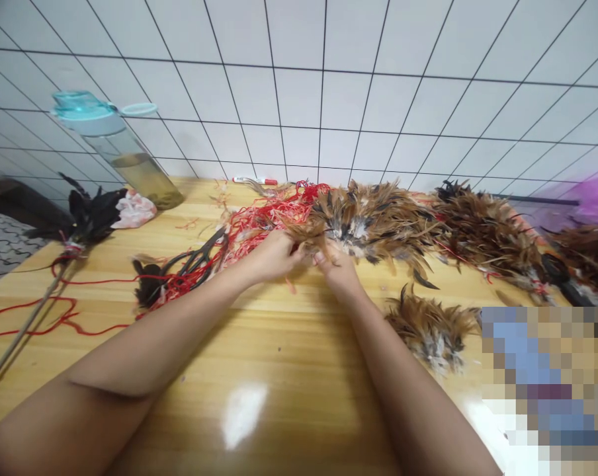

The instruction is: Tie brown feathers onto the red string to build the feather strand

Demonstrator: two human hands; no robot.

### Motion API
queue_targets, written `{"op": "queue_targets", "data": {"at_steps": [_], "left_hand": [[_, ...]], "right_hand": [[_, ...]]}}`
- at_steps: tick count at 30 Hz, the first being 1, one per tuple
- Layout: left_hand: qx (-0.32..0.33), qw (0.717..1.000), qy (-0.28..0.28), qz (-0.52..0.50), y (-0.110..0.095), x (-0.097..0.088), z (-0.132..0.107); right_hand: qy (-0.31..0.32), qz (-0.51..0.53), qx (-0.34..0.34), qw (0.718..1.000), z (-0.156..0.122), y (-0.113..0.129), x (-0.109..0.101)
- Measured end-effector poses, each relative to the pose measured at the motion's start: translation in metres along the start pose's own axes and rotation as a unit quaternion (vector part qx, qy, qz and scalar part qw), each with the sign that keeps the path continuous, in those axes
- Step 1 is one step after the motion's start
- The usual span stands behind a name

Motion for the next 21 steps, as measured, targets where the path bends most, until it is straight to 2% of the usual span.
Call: {"op": "queue_targets", "data": {"at_steps": [4,7,11,15,17,21], "left_hand": [[0.001,1.000,0.023,-0.012,-0.004,0.001,-0.001],[-0.010,0.999,0.033,-0.008,-0.006,-0.001,-0.002],[-0.001,0.999,0.043,-0.030,-0.004,0.001,-0.003],[0.035,0.998,0.047,-0.031,-0.009,0.006,-0.005],[0.071,0.997,0.033,-0.002,-0.019,0.006,-0.008],[0.153,0.984,-0.020,0.086,-0.043,-0.003,-0.017]], "right_hand": [[-0.008,-0.017,0.008,1.000,0.002,0.003,-0.001],[-0.025,-0.046,0.051,0.997,0.001,0.006,-0.002],[-0.094,-0.077,0.099,0.988,-0.002,0.004,-0.011],[-0.152,-0.160,0.102,0.970,-0.003,-0.001,-0.023],[-0.142,-0.264,0.097,0.949,-0.003,0.004,-0.023],[-0.070,-0.466,0.096,0.877,-0.008,0.022,-0.009]]}}
Point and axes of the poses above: each hand's wrist, its own z-axis towards the middle knuckle, its own x-axis out of the palm, y = z × x, the point moved 3 cm from there along z, towards the middle knuckle, and after that the axes turned 12 degrees about z, right-handed, at the moved point
